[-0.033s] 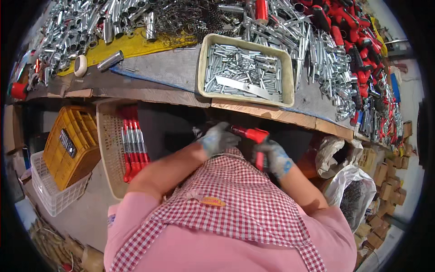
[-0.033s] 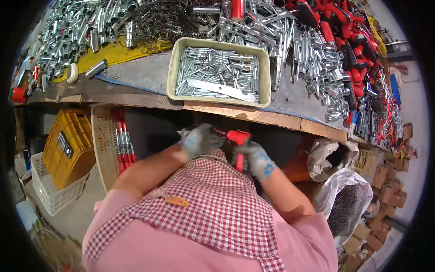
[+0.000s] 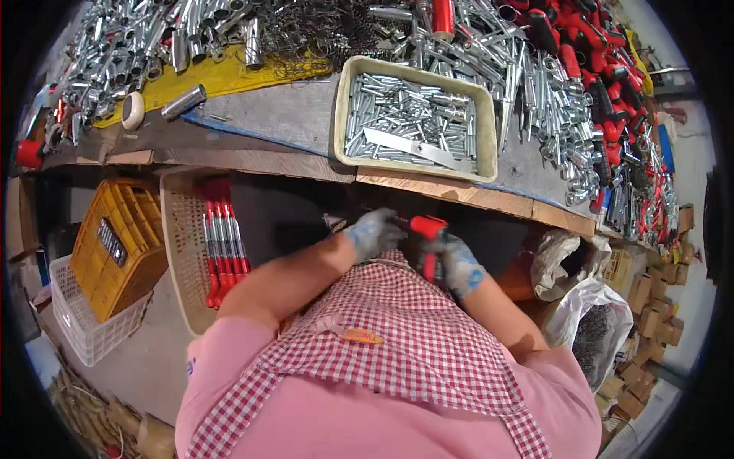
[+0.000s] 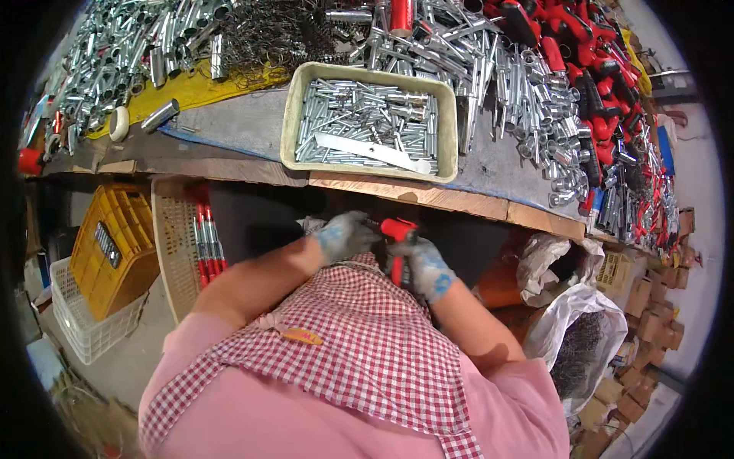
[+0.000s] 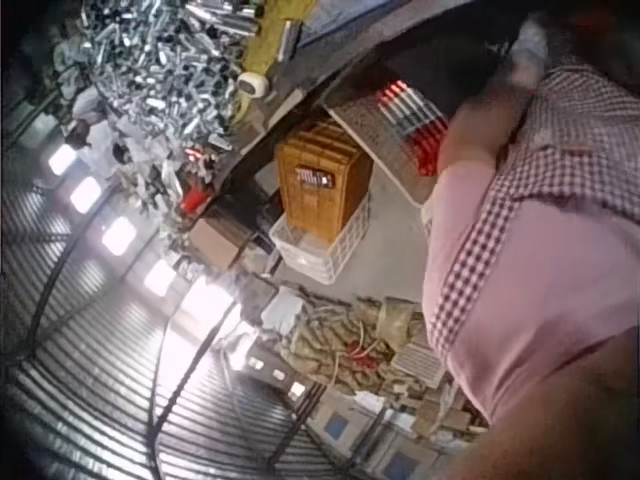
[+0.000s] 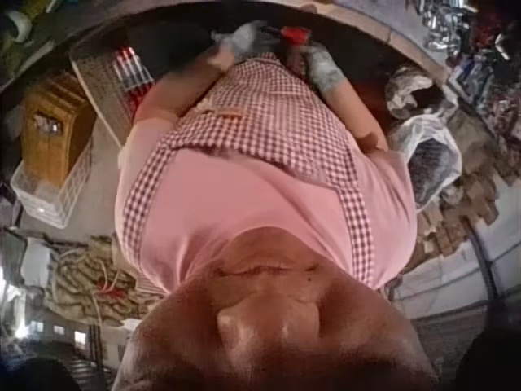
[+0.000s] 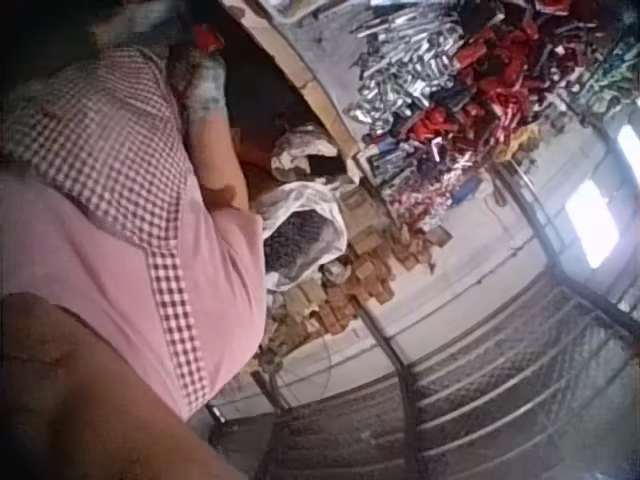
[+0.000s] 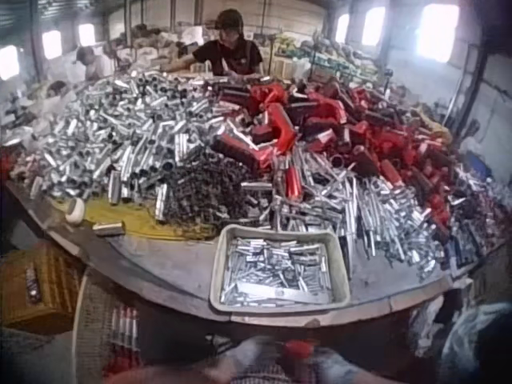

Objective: Manually assemble tool shafts into plastic handles and attach small components like pins and tips.

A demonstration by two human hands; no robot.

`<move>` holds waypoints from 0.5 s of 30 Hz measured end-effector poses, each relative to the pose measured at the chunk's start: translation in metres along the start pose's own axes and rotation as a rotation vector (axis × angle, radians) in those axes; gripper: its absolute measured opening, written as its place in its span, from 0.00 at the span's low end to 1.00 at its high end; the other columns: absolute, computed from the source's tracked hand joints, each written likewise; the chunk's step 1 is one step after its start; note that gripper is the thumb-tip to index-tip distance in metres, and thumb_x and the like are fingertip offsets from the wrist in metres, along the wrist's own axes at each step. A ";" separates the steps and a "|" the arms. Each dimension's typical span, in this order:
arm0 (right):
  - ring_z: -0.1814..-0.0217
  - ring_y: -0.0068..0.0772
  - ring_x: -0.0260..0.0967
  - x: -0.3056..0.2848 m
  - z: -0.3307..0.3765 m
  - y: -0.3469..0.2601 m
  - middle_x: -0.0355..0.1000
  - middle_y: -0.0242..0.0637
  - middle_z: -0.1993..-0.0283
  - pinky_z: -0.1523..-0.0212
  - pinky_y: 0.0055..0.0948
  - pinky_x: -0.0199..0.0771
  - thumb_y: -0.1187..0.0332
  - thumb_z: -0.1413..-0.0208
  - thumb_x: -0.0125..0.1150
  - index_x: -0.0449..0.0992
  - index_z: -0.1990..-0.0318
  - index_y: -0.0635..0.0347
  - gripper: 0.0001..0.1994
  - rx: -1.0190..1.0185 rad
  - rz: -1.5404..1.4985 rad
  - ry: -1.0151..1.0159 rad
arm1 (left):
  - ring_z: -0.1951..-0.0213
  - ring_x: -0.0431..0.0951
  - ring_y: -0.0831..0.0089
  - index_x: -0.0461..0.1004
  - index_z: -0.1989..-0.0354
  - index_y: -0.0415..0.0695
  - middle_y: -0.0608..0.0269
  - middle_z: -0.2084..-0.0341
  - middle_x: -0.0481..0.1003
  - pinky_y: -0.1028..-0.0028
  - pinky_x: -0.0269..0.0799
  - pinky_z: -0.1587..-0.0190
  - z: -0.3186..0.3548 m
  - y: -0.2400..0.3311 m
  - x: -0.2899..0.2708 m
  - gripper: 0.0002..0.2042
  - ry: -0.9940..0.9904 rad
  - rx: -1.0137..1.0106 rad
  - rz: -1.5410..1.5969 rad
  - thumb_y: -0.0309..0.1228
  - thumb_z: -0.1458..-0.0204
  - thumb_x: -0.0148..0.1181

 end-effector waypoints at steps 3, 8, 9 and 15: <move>0.75 0.37 0.70 -0.020 -0.048 0.049 0.71 0.40 0.73 0.73 0.33 0.74 0.78 0.48 0.56 0.70 0.54 0.64 0.13 0.120 -0.281 0.006 | 0.50 0.73 0.59 0.68 0.44 0.41 0.49 0.50 0.72 0.60 0.71 0.48 -0.035 0.000 0.039 0.17 0.070 -0.027 -0.271 0.34 0.38 0.47; 0.74 0.36 0.70 -0.032 -0.051 0.065 0.71 0.40 0.71 0.73 0.31 0.74 0.77 0.46 0.57 0.71 0.54 0.63 0.12 0.179 -0.388 0.077 | 0.50 0.74 0.63 0.68 0.43 0.41 0.53 0.48 0.72 0.64 0.74 0.51 -0.030 -0.020 0.049 0.17 0.114 -0.171 0.119 0.30 0.40 0.51; 0.72 0.36 0.71 -0.029 -0.049 0.059 0.72 0.39 0.70 0.70 0.31 0.75 0.76 0.46 0.56 0.72 0.54 0.63 0.11 0.145 -0.318 0.056 | 0.50 0.74 0.63 0.68 0.43 0.41 0.53 0.48 0.72 0.64 0.74 0.51 -0.031 -0.022 0.046 0.17 0.118 -0.173 0.126 0.30 0.40 0.51; 0.69 0.33 0.72 -0.018 -0.043 0.040 0.73 0.38 0.67 0.67 0.30 0.76 0.76 0.44 0.54 0.72 0.54 0.64 0.11 0.035 -0.263 0.004 | 0.52 0.74 0.60 0.70 0.45 0.40 0.50 0.50 0.73 0.61 0.72 0.50 -0.041 -0.008 0.042 0.17 0.077 0.002 -0.014 0.33 0.39 0.50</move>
Point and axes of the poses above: each hand's wrist, its own z-axis away from the middle knuckle, its own x-axis out of the palm, y = z × x, the point moved 10 cm from there along -z, towards the middle knuckle
